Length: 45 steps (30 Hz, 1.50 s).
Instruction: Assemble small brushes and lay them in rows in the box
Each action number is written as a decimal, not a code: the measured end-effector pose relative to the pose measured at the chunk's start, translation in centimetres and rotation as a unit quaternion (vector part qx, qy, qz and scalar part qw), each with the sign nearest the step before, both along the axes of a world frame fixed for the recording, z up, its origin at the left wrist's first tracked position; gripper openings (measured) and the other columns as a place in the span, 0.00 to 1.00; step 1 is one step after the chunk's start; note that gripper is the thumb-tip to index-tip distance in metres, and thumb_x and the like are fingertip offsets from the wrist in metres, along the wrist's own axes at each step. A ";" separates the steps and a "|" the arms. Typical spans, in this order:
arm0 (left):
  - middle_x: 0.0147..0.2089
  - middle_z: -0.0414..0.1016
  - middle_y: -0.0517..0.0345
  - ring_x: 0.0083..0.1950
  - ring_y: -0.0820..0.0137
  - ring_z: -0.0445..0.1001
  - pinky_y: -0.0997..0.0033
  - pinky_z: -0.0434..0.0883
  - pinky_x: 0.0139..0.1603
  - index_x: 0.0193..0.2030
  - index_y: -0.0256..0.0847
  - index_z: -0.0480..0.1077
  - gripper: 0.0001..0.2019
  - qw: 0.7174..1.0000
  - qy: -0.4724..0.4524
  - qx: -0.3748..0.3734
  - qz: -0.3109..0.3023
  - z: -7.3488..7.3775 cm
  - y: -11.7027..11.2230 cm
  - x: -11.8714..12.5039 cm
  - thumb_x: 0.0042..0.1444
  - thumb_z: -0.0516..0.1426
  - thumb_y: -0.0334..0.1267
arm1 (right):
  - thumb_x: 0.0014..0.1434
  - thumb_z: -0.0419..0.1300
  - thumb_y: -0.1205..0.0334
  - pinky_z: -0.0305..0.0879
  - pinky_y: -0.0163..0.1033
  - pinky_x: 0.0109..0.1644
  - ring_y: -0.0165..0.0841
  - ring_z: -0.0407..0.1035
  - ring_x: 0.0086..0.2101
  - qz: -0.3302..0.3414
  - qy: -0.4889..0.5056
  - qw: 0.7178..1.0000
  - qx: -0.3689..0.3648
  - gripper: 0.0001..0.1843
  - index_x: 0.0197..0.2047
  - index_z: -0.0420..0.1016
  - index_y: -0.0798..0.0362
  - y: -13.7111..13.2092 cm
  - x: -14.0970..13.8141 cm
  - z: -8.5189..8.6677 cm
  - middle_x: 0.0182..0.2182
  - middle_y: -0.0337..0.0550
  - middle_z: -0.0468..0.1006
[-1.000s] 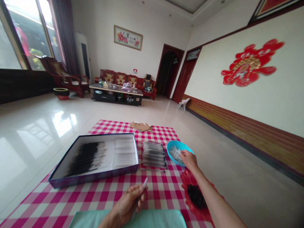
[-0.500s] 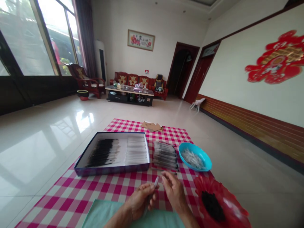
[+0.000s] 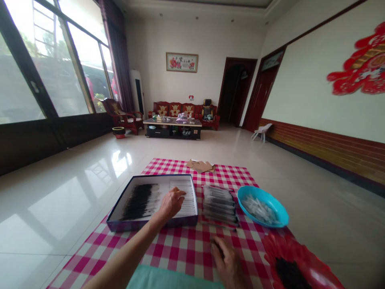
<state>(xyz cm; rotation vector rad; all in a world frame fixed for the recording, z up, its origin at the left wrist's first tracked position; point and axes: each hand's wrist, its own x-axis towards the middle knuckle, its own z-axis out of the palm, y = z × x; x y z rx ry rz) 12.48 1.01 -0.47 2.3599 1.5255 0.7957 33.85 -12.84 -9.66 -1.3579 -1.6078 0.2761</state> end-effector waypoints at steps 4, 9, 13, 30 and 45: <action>0.40 0.72 0.51 0.45 0.64 0.70 0.66 0.66 0.47 0.41 0.41 0.75 0.12 0.998 0.063 -0.004 -0.001 -1.9 3.1 0.7 0.54 0.52 0.30 | 0.59 0.51 0.61 0.74 0.37 0.37 0.37 0.77 0.34 -0.003 -0.016 1.000 0.010 0.13 0.40 0.76 0.52 0.0 -0.1 -0.2 0.33 0.46 0.81; 0.40 0.72 0.53 0.45 0.65 0.69 0.66 0.65 0.50 0.42 0.43 0.75 0.12 0.993 0.117 -0.007 -0.021 -3.1 3.9 1.6 0.53 0.54 0.31 | 0.60 0.50 0.63 0.74 0.36 0.38 0.36 0.76 0.36 -0.033 -0.027 0.998 0.046 0.13 0.42 0.75 0.51 0.1 0.2 -0.4 0.35 0.46 0.81; 0.41 0.71 0.52 0.46 0.65 0.68 0.65 0.64 0.50 0.43 0.42 0.74 0.11 0.991 0.135 0.000 -0.025 -3.0 3.9 1.4 0.53 0.55 0.31 | 0.61 0.47 0.65 0.70 0.44 0.49 0.39 0.71 0.48 -0.073 -0.099 0.988 0.095 0.17 0.49 0.71 0.53 0.9 1.4 -0.7 0.46 0.50 0.77; 0.41 0.71 0.54 0.42 0.67 0.68 0.67 0.67 0.45 0.43 0.43 0.71 0.10 0.979 -0.050 0.138 -0.138 0.0 -4.9 4.5 0.59 0.51 0.33 | 0.53 0.53 0.69 0.65 0.51 0.45 0.45 0.67 0.43 -0.154 -0.281 0.946 0.046 0.21 0.51 0.68 0.55 1.1 3.3 -0.5 0.44 0.53 0.72; 0.38 0.71 0.55 0.39 0.65 0.66 0.62 0.62 0.44 0.46 0.43 0.67 0.10 0.981 0.066 0.085 -0.161 -4.7 -10.9 8.1 0.58 0.51 0.31 | 0.63 0.48 0.64 0.70 0.40 0.41 0.36 0.72 0.39 0.011 -0.086 0.996 0.035 0.10 0.44 0.69 0.50 -0.3 1.4 1.2 0.38 0.47 0.75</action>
